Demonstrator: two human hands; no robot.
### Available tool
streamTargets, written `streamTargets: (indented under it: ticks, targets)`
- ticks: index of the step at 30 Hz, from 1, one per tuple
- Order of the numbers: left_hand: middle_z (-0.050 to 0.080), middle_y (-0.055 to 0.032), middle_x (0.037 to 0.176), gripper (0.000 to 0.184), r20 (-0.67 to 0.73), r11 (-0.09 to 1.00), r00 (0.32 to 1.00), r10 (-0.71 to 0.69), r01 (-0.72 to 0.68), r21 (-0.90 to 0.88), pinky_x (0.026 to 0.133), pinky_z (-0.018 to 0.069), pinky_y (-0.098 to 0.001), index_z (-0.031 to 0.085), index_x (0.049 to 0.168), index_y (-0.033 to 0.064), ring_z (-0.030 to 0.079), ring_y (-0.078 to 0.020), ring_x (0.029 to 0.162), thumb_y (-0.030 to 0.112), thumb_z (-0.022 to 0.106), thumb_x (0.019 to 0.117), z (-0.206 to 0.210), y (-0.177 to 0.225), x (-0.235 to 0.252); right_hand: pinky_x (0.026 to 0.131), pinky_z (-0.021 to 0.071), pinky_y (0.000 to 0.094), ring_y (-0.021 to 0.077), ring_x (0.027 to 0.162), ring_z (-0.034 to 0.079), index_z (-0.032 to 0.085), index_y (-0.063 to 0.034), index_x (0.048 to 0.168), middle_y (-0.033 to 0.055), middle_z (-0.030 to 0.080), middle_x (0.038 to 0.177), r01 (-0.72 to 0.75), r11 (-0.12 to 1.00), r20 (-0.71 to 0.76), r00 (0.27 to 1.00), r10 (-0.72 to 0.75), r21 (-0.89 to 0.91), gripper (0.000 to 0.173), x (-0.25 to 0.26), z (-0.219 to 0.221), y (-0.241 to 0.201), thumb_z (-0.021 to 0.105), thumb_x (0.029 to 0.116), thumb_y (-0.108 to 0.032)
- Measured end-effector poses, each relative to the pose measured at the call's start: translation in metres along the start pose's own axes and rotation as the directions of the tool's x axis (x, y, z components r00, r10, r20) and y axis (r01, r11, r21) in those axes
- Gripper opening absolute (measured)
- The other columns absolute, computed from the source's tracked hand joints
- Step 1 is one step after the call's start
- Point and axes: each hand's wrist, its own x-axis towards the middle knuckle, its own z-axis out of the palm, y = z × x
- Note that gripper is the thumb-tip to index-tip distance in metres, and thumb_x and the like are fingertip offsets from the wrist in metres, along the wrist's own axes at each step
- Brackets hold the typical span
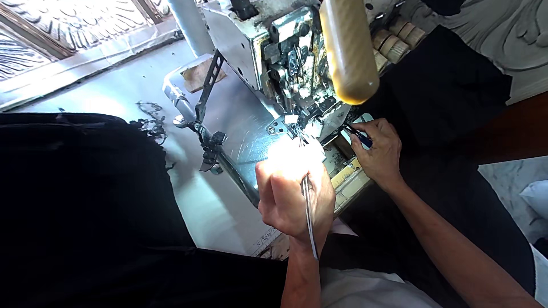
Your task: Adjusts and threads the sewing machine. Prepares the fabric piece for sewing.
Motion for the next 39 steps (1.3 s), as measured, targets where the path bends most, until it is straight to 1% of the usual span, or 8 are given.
streamTargets:
  ticks: [7,13,17,21,25,29,35,39]
  targets:
    - [0.055,-0.0017,0.082,0.017,0.008,1.0,1.0,-0.011,0.011,0.002,0.067,0.0513,-0.014,0.054,0.079,0.0059,0.06,-0.003,0.079,0.004,0.067,0.0891,-0.0002,0.0006,0.0005,0.078,0.0509,0.0465,0.032,0.095,0.062,0.072,-0.0072,0.121,0.0161,0.064,0.107,-0.004,1.0,0.0,1.0,0.004,-0.001,0.029,0.0001,-0.0003,-0.0003,0.064,0.0993,-0.024]
    - [0.053,-0.0018,0.083,0.014,0.0,1.0,1.0,0.0,0.0,0.003,0.069,0.0496,-0.0137,0.054,0.08,0.0058,0.058,-0.0033,0.08,0.004,0.066,0.0881,0.0013,0.0,0.0009,0.078,0.0506,0.0467,0.0321,0.095,0.062,0.072,-0.0072,0.121,0.0161,0.064,0.107,0.003,1.0,0.003,1.0,-0.003,-0.001,0.029,-0.0001,-0.0005,0.0,0.064,0.0996,-0.025]
    - [0.056,-0.0031,0.085,0.013,0.001,1.0,1.0,0.005,-0.005,-0.016,0.073,0.0523,-0.0149,0.057,0.083,0.0041,0.061,-0.004,0.084,0.004,0.067,0.0899,0.0025,0.0004,0.0018,0.078,0.0504,0.0467,0.0318,0.094,0.062,0.072,-0.0076,0.122,0.0164,0.063,0.108,0.007,1.0,0.005,1.0,-0.007,-0.004,0.03,-0.0005,-0.0012,-0.0001,0.063,0.0999,-0.025]
    - [0.056,-0.0026,0.084,0.014,0.008,1.0,1.0,0.0,0.0,-0.003,0.072,0.0514,-0.0143,0.055,0.081,0.0056,0.061,-0.0041,0.083,0.003,0.067,0.0888,0.0018,0.0003,0.0018,0.077,0.0504,0.0467,0.0323,0.094,0.062,0.072,-0.0074,0.122,0.0165,0.063,0.107,0.001,1.0,0.003,1.0,-0.001,-0.004,0.029,0.0001,-0.0007,-0.0006,0.063,0.0997,-0.024]
    - [0.056,-0.0032,0.084,0.012,0.003,1.0,1.0,0.02,-0.02,0.003,0.073,0.0516,-0.016,0.057,0.082,0.0045,0.061,-0.0061,0.084,0.004,0.067,0.0891,0.0017,-0.0005,0.001,0.078,0.0506,0.0486,0.0334,0.095,0.062,0.072,-0.0068,0.122,0.0175,0.064,0.108,-0.003,1.0,0.011,1.0,0.003,-0.005,0.029,0.0008,-0.0014,-0.0011,0.064,0.0995,-0.023]
    - [0.056,-0.0041,0.086,0.01,0.005,0.999,1.0,0.029,-0.029,0.025,0.075,0.0519,-0.0162,0.059,0.086,0.004,0.061,-0.0063,0.086,0.005,0.067,0.0907,0.0017,-0.0003,0.0002,0.078,0.0503,0.0481,0.0338,0.095,0.062,0.072,-0.0068,0.122,0.0174,0.064,0.107,-0.009,1.0,0.01,1.0,0.009,-0.007,0.029,0.001,-0.0012,-0.0013,0.064,0.0996,-0.024]
    - [0.056,-0.0046,0.088,0.009,0.014,0.999,0.999,0.03,-0.031,0.016,0.076,0.0511,-0.0154,0.059,0.087,0.0035,0.06,-0.0055,0.087,0.006,0.066,0.0909,0.001,-0.0005,-0.0009,0.077,0.0502,0.0471,0.0325,0.094,0.062,0.072,-0.0066,0.121,0.0169,0.064,0.106,0.005,1.0,0.001,1.0,-0.005,-0.005,0.029,0.0004,-0.0007,-0.0002,0.064,0.0996,-0.024]
    - [0.058,-0.0047,0.089,0.008,0.019,0.999,0.999,0.035,-0.035,0.013,0.079,0.0527,-0.0164,0.058,0.086,0.0033,0.062,-0.0063,0.089,0.004,0.065,0.0897,0.0008,-0.0005,-0.0004,0.078,0.0502,0.0471,0.0326,0.094,0.062,0.072,-0.0066,0.121,0.0169,0.063,0.106,0.001,1.0,0.002,1.0,-0.001,-0.011,0.029,0.0009,-0.0005,-0.0006,0.064,0.0994,-0.024]
